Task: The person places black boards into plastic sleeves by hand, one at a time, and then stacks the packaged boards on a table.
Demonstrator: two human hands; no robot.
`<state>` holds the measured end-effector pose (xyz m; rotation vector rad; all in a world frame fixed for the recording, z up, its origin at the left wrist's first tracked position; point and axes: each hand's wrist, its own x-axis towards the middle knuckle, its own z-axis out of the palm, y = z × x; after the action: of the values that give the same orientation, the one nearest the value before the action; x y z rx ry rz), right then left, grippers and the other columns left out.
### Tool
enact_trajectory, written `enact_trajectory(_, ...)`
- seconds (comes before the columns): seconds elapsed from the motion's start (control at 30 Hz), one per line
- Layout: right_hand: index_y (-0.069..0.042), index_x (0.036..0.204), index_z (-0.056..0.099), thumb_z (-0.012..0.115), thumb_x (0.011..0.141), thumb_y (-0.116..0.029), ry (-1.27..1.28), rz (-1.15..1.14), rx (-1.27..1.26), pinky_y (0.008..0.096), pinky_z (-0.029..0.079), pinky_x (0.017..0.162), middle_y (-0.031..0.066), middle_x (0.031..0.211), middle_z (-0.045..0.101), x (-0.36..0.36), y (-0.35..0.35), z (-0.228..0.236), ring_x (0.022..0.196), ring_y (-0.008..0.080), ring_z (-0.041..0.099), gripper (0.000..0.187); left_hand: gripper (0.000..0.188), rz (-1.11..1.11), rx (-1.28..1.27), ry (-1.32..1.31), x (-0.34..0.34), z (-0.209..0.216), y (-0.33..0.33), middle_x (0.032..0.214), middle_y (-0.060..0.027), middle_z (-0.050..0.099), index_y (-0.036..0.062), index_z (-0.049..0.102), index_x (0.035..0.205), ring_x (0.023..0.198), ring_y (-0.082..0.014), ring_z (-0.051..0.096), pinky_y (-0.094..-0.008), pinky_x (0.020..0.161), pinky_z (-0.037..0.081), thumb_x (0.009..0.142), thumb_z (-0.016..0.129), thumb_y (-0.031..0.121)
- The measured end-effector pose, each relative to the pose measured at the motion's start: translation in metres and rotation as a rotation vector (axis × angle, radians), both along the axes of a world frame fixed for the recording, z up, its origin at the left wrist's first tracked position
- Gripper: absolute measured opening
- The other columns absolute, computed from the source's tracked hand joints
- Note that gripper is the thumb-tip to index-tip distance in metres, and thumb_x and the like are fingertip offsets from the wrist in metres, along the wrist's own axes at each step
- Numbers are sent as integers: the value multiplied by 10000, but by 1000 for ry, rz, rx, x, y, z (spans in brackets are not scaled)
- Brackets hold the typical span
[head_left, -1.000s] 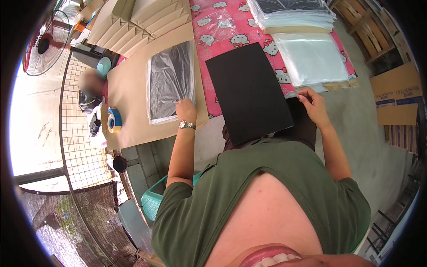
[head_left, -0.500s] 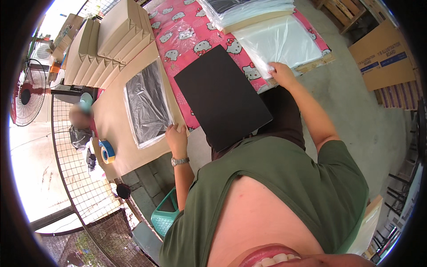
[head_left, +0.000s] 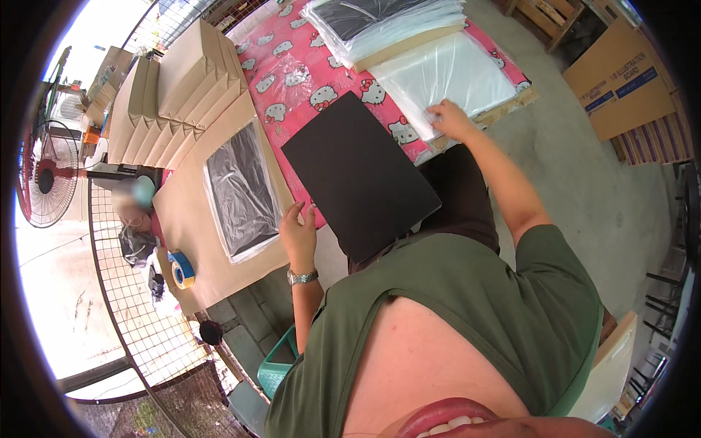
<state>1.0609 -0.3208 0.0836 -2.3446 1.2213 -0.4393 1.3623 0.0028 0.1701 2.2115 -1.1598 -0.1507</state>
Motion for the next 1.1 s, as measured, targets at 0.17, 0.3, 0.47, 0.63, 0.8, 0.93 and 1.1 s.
enact_trajectory(0.17,-65,774,605,659,732,-148,-127,-135,-88,387,471,746,121,861,588,12,9,14,851,289,589,108,297,-16,60,80,-16,10,2,812,-127,627,8,662,995,577,-199,490,-322,557,401,797,651,229)
enact_trajectory(0.3,-38,819,554,619,806,-121,-549,-183,-100,371,468,709,129,842,629,12,-11,26,781,286,606,106,354,-24,136,157,-11,12,9,973,-164,665,-18,635,1062,820,-224,658,-309,729,508,826,642,246)
enact_trajectory(0.47,-40,917,572,530,860,-117,-526,-220,217,416,471,710,155,819,645,19,-16,59,789,344,620,105,329,-49,63,301,-14,13,10,973,-131,673,-12,632,1073,788,-177,658,-286,700,512,843,639,223)
enact_trajectory(0.63,-35,953,582,448,844,-79,-291,106,-159,416,469,736,181,908,643,36,16,64,847,345,608,178,256,-241,-18,372,-52,22,-7,957,-110,658,35,650,1029,801,-197,615,-289,727,480,795,663,138)
enact_trajectory(0.8,-37,869,556,470,790,-58,-108,192,-349,421,469,671,151,793,628,31,35,59,735,331,604,118,299,-495,-86,354,-75,22,-37,1094,-114,630,26,638,1058,994,-215,609,-321,877,465,771,680,102)
enact_trajectory(0.93,-56,846,541,509,757,-60,38,235,-429,394,456,652,117,766,622,24,46,76,690,301,589,95,368,-587,-97,252,-83,26,-59,1156,-124,598,31,609,1103,1071,-262,572,-343,921,444,746,683,81)
enact_trajectory(1.1,-78,828,571,561,731,-90,-60,497,-344,378,456,679,96,757,630,31,104,105,689,277,603,98,554,-586,-197,207,-105,42,-79,1214,-133,560,42,504,1238,1134,-293,530,-363,948,430,717,694,64)
